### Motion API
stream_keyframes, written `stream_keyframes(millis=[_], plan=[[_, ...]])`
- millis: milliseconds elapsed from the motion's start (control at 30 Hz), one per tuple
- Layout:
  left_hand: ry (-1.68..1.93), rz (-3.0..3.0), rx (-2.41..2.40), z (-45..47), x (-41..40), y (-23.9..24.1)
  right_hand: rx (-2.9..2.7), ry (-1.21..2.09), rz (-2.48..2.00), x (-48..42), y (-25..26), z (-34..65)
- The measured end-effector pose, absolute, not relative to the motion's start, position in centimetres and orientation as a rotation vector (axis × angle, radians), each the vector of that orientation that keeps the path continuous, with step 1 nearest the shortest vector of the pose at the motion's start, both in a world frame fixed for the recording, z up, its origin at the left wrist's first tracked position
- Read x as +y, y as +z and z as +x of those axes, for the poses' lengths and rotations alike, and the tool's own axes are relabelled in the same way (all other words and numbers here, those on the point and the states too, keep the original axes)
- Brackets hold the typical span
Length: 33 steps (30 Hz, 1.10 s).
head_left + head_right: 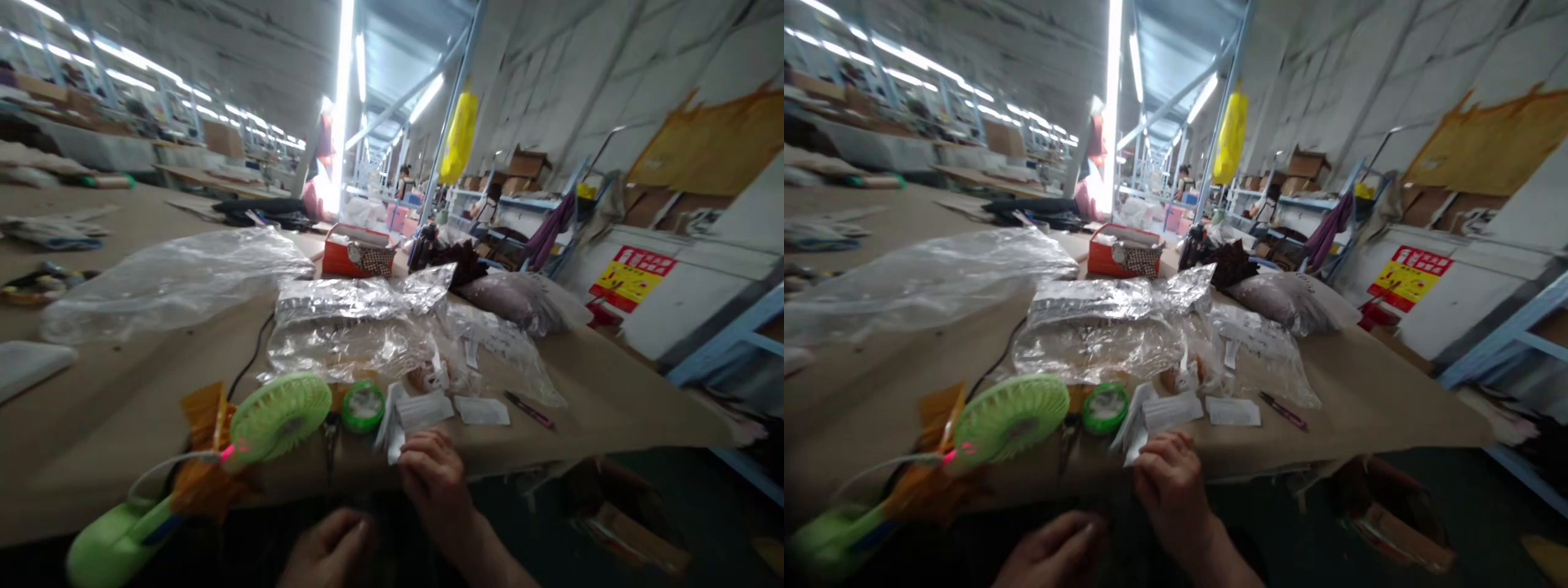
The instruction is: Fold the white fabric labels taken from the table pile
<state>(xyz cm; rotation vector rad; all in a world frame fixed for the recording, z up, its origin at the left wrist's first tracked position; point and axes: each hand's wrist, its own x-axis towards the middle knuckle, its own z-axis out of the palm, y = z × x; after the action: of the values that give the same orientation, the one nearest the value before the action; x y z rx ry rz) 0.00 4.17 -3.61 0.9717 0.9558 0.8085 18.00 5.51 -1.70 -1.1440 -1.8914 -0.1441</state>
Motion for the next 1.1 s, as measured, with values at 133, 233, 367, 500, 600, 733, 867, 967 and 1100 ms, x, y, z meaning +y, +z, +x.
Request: stream_keyframes(millis=[133, 233, 367, 500, 600, 733, 867, 967, 1100], plan=[[0.721, 0.652, 0.924, 1.2, 3.9, -1.8, -1.951, -0.013, -1.126, 4.4, -1.8, 18.5], [0.740, 0.452, 0.769, 2.1, 4.0, -0.5, -2.005, 0.026, -1.069, 3.6, -2.0, 18.6], [0.780, 0.356, 0.652, 2.7, 4.0, -0.2, -2.114, 0.042, -0.984, 1.8, -1.7, 18.1], [0.827, 0.345, 0.693, 3.0, 3.9, -0.6, -2.185, 0.062, -0.930, 0.3, -1.3, 17.7], [0.818, 0.327, 0.797, 3.0, 3.9, -0.8, -2.180, 0.073, -0.943, 0.7, -1.1, 18.5], [0.735, 0.391, 0.951, 2.8, 3.6, -0.6, -2.073, -0.145, -1.311, 3.4, -1.1, 20.4], [0.711, 0.472, 0.993, 2.6, 3.4, -0.6, -2.125, -0.281, -1.560, 5.1, -1.7, 21.5], [0.696, 0.466, 1.015, 2.5, 3.3, -0.5, -2.139, -0.306, -1.539, 5.1, -2.1, 21.8], [0.680, 0.431, 1.039, 2.4, 3.3, 0.1, -2.024, -0.232, -1.413, 4.7, -2.4, 22.3]])
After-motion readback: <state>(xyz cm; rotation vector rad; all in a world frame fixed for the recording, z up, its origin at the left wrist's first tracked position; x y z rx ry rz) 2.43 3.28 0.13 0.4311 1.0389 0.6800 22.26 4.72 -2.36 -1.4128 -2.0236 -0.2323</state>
